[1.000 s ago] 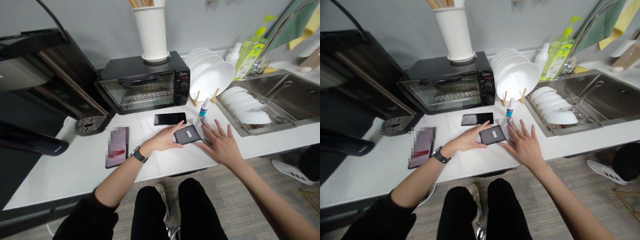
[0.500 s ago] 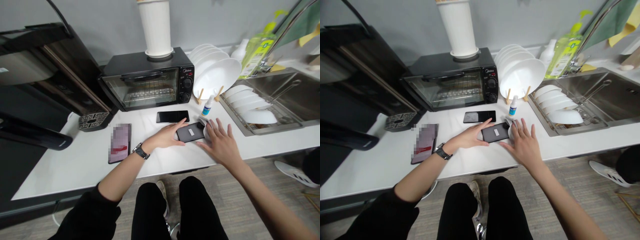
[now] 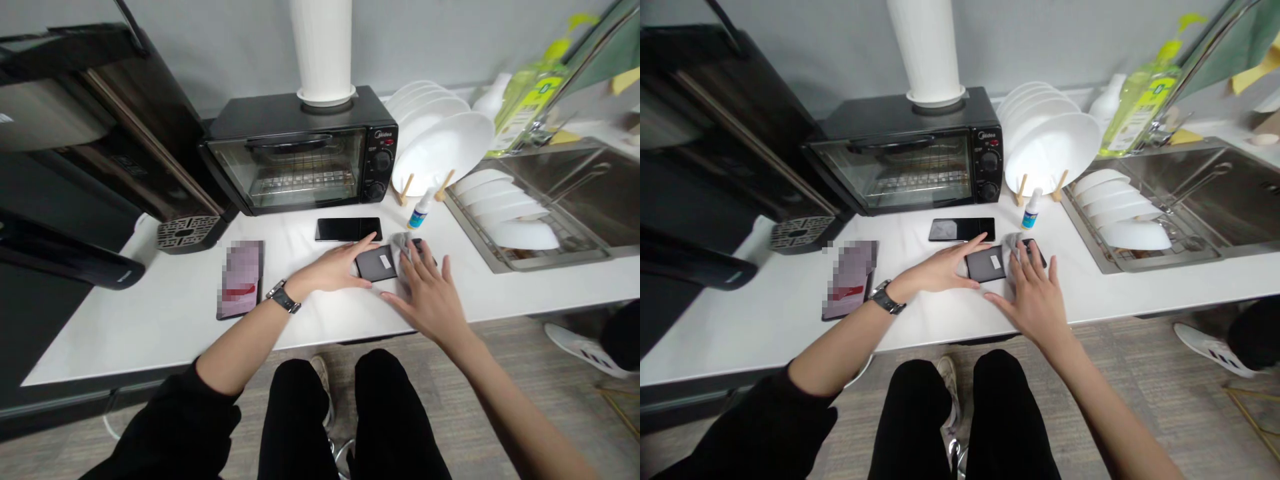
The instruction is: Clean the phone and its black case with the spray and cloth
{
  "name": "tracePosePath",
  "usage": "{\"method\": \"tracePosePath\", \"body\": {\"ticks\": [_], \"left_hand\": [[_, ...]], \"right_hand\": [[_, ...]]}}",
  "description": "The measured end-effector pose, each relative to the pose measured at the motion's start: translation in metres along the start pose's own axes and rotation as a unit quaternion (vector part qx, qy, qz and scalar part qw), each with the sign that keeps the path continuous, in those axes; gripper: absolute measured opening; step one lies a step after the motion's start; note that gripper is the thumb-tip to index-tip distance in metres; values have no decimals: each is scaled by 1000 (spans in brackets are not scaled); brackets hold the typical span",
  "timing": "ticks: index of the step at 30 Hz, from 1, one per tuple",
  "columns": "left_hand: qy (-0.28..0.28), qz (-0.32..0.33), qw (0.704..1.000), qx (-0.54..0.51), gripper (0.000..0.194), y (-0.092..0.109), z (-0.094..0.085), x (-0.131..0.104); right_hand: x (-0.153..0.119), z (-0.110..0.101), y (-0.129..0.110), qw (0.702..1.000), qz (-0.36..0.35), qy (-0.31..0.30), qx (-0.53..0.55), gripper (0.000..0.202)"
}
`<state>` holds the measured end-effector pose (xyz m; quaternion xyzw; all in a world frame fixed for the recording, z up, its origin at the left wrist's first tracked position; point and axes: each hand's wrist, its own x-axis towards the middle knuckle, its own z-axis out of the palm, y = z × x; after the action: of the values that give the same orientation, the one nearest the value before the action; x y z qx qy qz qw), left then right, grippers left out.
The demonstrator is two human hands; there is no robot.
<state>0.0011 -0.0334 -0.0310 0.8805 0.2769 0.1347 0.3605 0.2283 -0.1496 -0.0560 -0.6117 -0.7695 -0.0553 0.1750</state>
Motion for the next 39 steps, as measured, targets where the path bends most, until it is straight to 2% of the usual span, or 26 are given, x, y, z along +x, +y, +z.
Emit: {"method": "tracePosePath", "body": {"ticks": [3, 5, 7, 9, 11, 13, 15, 18, 20, 21, 23, 25, 27, 29, 32, 33, 35, 37, 39], "left_hand": [[-1, -19, 1000, 1, 115, 2, -2, -2], [-1, -24, 1000, 1, 115, 2, -3, -3], [-2, -12, 1000, -1, 117, 1, -3, -2], [-3, 4, 1000, -5, 118, 0, -2, -1], [-3, 14, 1000, -8, 119, -2, -1, 0], [-2, 11, 1000, -5, 118, -2, -2, 0], [-1, 3, 1000, 2, 116, -1, -2, -1], [1, -6, 1000, 10, 112, 0, -3, -3], [2, -8, 1000, 8, 112, 1, -4, -4], [2, -11, 1000, 8, 112, 2, -4, -5], [-2, -11, 1000, 14, 114, 3, -5, -5], [-6, -5, 1000, 22, 115, 3, -5, -4], [-12, 1, 1000, 27, 116, 4, -6, -4], [-11, -5, 999, 30, 116, 4, -6, -4], [-6, -20, 999, 24, 115, 4, -7, -6], [-5, -23, 999, 23, 115, 3, -7, -6], [-8, -18, 1000, 24, 114, 2, -7, -6], [-11, -8, 1000, 25, 115, 1, -6, -5], [-17, 2, 1000, 23, 115, 0, -5, -4]], "right_hand": [[11, 9, -38, 996, -71, -30, 43, 101], [13, 10, -44, 993, -98, -36, 49, 101], [7, 6, -26, 996, -85, -26, 28, 92], [-2, 0, 6, 1000, -23, 4, -10, 83], [-7, -3, 32, 998, 45, 37, -37, 88], [-4, -3, 36, 997, 61, 38, -37, 94], [5, 3, 15, 999, 31, 14, -15, 98], [18, 11, -32, 997, -59, -28, 38, 106], [19, 12, -45, 993, -97, -41, 54, 110], [17, 10, -42, 992, -106, -43, 54, 107], [10, 4, -21, 992, -109, -40, 40, 92], [3, -2, 6, 998, -63, -18, 9, 78], [-1, -5, 18, 1000, -12, 5, -11, 78], [1, -4, 8, 1000, -15, 3, 0, 85], [11, 0, -25, 990, -115, -48, 64, 95], [14, 1, -30, 987, -128, -56, 76, 97], [16, 0, -25, 989, -120, -54, 73, 88], [14, -4, -6, 996, -68, -29, 48, 73], [10, -6, 9, 999, -15, -7, 30, 68]]}}
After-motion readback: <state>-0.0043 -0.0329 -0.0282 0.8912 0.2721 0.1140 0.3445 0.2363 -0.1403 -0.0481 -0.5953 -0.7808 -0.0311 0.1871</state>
